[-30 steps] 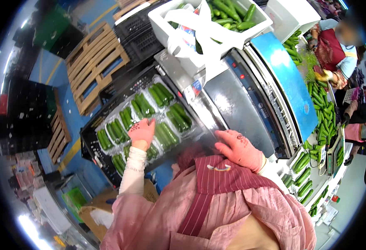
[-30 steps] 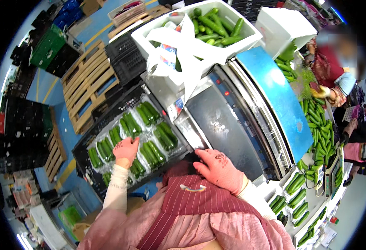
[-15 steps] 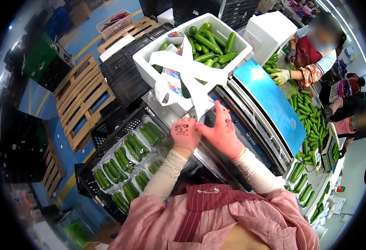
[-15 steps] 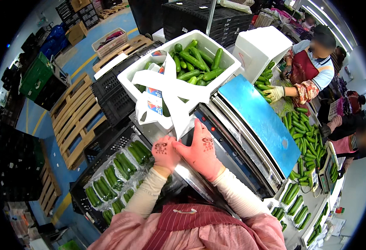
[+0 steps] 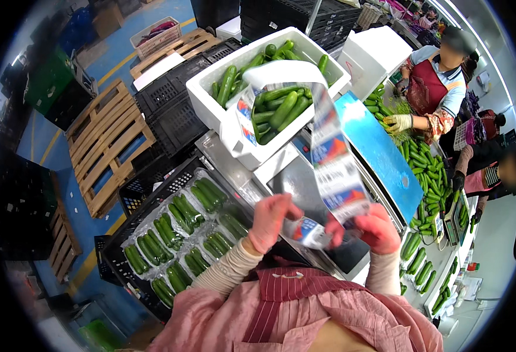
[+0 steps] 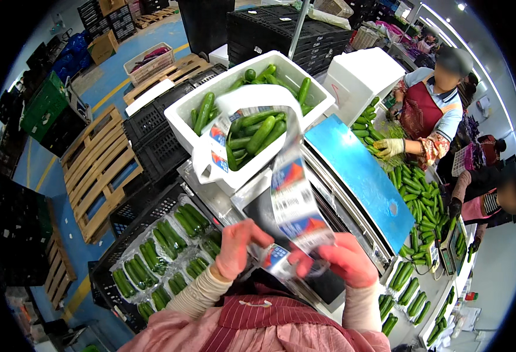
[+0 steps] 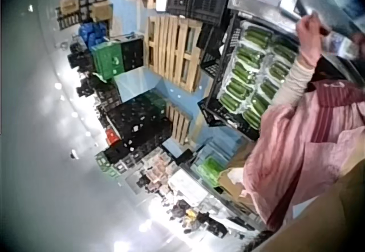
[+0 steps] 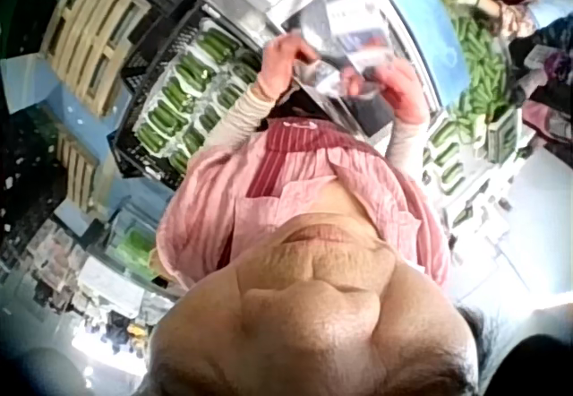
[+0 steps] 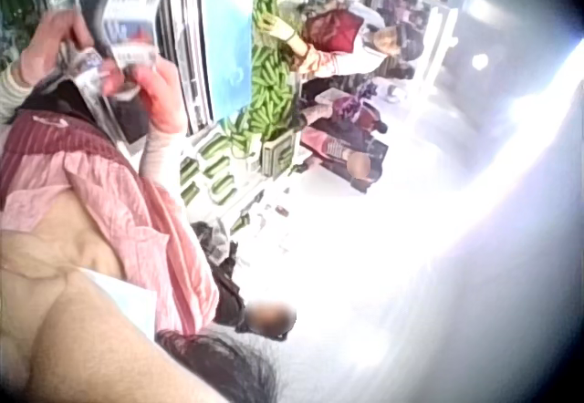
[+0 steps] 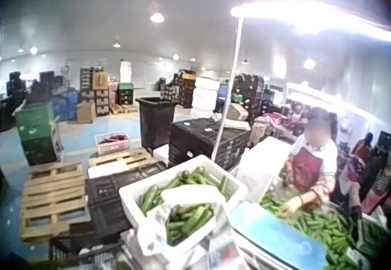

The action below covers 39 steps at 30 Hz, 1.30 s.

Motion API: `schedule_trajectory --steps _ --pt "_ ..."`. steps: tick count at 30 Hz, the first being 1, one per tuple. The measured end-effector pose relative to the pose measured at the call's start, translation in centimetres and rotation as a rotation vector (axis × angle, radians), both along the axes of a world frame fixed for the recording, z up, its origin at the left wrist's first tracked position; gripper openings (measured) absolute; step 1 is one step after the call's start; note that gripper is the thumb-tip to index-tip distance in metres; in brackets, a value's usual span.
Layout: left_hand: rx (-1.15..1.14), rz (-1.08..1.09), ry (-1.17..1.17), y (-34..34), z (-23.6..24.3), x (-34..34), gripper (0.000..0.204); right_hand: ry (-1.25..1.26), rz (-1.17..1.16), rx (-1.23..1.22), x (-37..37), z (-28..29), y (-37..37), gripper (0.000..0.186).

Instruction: The person places cucumbers into plastic bags on a conveyor belt, seals them using a vacuum sealer, and stacks the packaged units in a crate. The person also applies labels to the sealed packages.

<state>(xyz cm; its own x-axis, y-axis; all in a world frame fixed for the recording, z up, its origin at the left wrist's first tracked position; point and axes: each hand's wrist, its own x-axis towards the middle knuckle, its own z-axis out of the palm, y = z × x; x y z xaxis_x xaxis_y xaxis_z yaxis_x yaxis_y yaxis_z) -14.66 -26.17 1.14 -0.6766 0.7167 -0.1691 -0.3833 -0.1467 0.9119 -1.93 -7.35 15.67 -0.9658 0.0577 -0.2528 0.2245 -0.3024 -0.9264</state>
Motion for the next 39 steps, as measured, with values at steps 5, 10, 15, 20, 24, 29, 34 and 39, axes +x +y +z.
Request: schedule_trajectory --steps 5,10,15,20,24,29,34,39 --pt "0.618 -0.377 -0.628 4.3 -0.1 1.3 0.098 -0.177 0.235 -0.012 8.4 0.0 2.0 0.038" --pt "0.879 -0.435 -0.874 8.6 1.6 4.0 0.091 -0.260 0.393 0.054 17.5 -2.5 3.6 0.032" --pt "0.998 -0.357 -0.747 9.0 1.1 5.5 0.050 -0.485 0.241 0.415 31.3 -9.1 3.0 0.031" --pt "0.857 -0.106 -0.577 4.3 3.8 8.2 0.030 -0.962 0.231 0.339 42.7 -15.3 -0.2 0.031" --pt "0.741 -0.097 -0.600 0.2 5.1 10.8 0.037 -1.037 0.070 0.241 51.7 -24.1 -3.1 0.033" --pt "0.950 -0.033 -0.846 -4.2 2.4 12.8 0.048 -1.007 0.150 0.403 51.3 -23.4 -4.7 0.033" --pt "0.920 -0.014 -0.618 -6.2 2.1 13.2 0.056 -0.840 0.309 0.739 46.9 -18.6 -4.8 0.038" --pt "0.751 0.100 -0.533 -8.1 3.1 13.3 0.052 -0.383 0.201 1.015 35.8 -12.5 -3.3 0.056"
